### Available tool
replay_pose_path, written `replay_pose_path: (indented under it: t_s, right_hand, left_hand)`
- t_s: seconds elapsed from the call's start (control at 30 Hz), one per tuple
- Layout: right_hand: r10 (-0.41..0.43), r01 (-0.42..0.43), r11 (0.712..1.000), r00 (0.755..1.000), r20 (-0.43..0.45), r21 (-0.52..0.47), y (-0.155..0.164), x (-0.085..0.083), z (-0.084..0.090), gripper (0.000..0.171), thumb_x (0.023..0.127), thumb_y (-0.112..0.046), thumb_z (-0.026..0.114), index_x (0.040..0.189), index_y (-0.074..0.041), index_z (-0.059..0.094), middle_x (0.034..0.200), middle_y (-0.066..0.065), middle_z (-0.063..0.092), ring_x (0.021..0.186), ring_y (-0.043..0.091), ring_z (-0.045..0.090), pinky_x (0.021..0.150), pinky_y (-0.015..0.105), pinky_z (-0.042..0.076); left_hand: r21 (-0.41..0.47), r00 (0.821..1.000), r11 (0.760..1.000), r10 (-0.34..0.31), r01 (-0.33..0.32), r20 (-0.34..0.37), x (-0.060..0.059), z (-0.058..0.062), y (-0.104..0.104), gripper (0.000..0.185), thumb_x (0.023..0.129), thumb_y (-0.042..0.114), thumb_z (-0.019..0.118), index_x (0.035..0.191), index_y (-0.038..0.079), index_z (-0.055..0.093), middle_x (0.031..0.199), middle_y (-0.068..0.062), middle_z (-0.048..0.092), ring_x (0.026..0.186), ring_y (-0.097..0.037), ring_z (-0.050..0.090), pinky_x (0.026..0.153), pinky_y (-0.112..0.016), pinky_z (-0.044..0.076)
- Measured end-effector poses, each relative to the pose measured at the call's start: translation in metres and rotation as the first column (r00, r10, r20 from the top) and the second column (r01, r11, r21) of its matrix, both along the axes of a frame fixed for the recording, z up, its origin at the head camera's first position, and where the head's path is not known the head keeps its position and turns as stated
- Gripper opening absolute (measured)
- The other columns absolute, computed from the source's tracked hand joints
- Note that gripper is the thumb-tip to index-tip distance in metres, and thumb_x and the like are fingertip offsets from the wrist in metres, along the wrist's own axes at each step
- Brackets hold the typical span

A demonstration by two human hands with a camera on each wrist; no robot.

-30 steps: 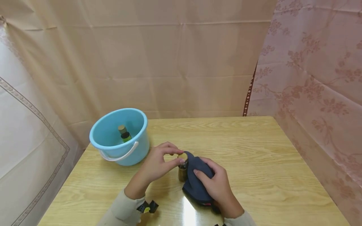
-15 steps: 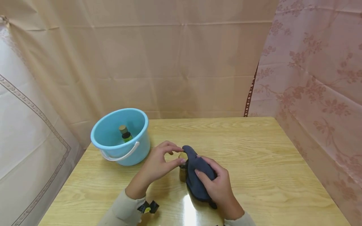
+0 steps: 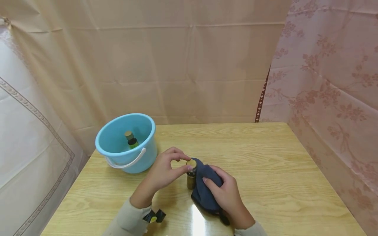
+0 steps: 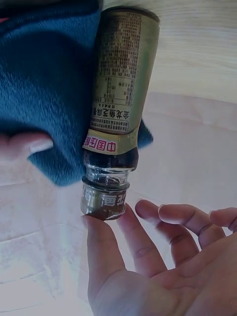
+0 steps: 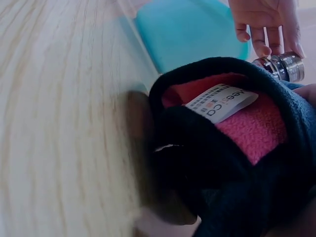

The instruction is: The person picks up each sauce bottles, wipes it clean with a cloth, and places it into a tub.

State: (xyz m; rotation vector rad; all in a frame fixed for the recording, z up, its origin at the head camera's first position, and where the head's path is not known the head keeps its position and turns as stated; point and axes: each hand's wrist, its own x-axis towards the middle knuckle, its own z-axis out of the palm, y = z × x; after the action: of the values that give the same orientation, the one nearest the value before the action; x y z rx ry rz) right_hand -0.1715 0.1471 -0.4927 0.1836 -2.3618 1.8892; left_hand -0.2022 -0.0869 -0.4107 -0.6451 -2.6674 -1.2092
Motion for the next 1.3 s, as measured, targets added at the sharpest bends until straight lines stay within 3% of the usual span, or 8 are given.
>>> replay_pose_path:
  t_s: [0.17, 0.33, 0.5, 0.7, 0.97, 1.3]
  right_hand:
    - [-0.004, -0.005, 0.997, 0.994, 0.107, 0.083, -0.001, -0.004, -0.004, 0.037, 0.091, -0.024, 0.081, 0.127, -0.023, 0.073, 0.127, 0.003, 0.072, 0.110, 0.019, 0.068, 0.085, 0.027, 0.056]
    - [0.007, -0.031, 0.985, 0.989, 0.145, 0.168, -0.002, -0.006, -0.005, 0.037, 0.091, -0.027, 0.080, 0.127, -0.024, 0.073, 0.128, 0.003, 0.072, 0.111, 0.018, 0.067, 0.085, 0.028, 0.054]
    - [0.004, -0.031, 0.985, 0.988, 0.157, 0.171, -0.003, -0.006, -0.006, 0.035, 0.090, -0.023, 0.081, 0.124, -0.023, 0.074, 0.124, 0.002, 0.073, 0.105, 0.017, 0.067, 0.082, 0.027, 0.054]
    - [0.024, -0.039, 0.995, 0.986, 0.164, 0.090, -0.007, -0.004, -0.006, 0.037, 0.089, -0.024, 0.083, 0.125, -0.025, 0.074, 0.127, 0.002, 0.072, 0.109, 0.018, 0.067, 0.084, 0.027, 0.055]
    - [0.010, -0.010, 1.000, 1.000, 0.018, -0.021, -0.010, -0.001, 0.001, 0.038, 0.089, -0.017, 0.083, 0.125, -0.022, 0.074, 0.127, 0.002, 0.072, 0.112, 0.015, 0.069, 0.088, 0.025, 0.057]
    - [-0.011, 0.003, 0.998, 0.989, -0.144, -0.060, -0.003, 0.008, 0.010, 0.042, 0.092, -0.004, 0.077, 0.132, -0.013, 0.070, 0.130, 0.006, 0.072, 0.119, 0.010, 0.068, 0.092, 0.020, 0.055]
  left_hand:
    - [-0.002, 1.000, 1.000, -0.014, 0.014, -0.002, 0.000, 0.002, -0.003, 0.024, 0.090, 0.039, 0.081, 0.109, 0.024, 0.082, 0.105, 0.012, 0.067, 0.098, -0.018, 0.062, 0.088, -0.041, 0.037]
    - [-0.019, 1.000, 1.000, -0.015, 0.015, 0.001, -0.001, 0.001, -0.005, 0.023, 0.091, 0.039, 0.080, 0.110, 0.025, 0.081, 0.105, 0.012, 0.067, 0.097, -0.016, 0.061, 0.088, -0.040, 0.039]
    - [-0.032, 1.000, 0.999, -0.015, 0.015, 0.015, 0.000, 0.001, -0.008, 0.025, 0.092, 0.039, 0.079, 0.112, 0.025, 0.081, 0.107, 0.012, 0.067, 0.098, -0.016, 0.062, 0.088, -0.039, 0.041]
    - [-0.034, 0.999, 0.999, -0.016, 0.017, 0.036, 0.001, -0.001, -0.013, 0.025, 0.093, 0.038, 0.078, 0.114, 0.024, 0.081, 0.108, 0.010, 0.067, 0.101, -0.019, 0.064, 0.086, -0.035, 0.047]
    - [-0.035, 0.999, 0.999, -0.029, 0.030, 0.025, -0.001, 0.002, -0.015, 0.025, 0.093, 0.037, 0.077, 0.115, 0.024, 0.080, 0.110, 0.009, 0.068, 0.106, -0.020, 0.066, 0.083, -0.035, 0.053]
    - [-0.037, 0.997, 0.998, -0.056, 0.058, 0.052, -0.001, 0.004, -0.007, 0.027, 0.095, 0.039, 0.076, 0.118, 0.025, 0.079, 0.110, 0.010, 0.067, 0.102, -0.022, 0.064, 0.082, -0.029, 0.048]
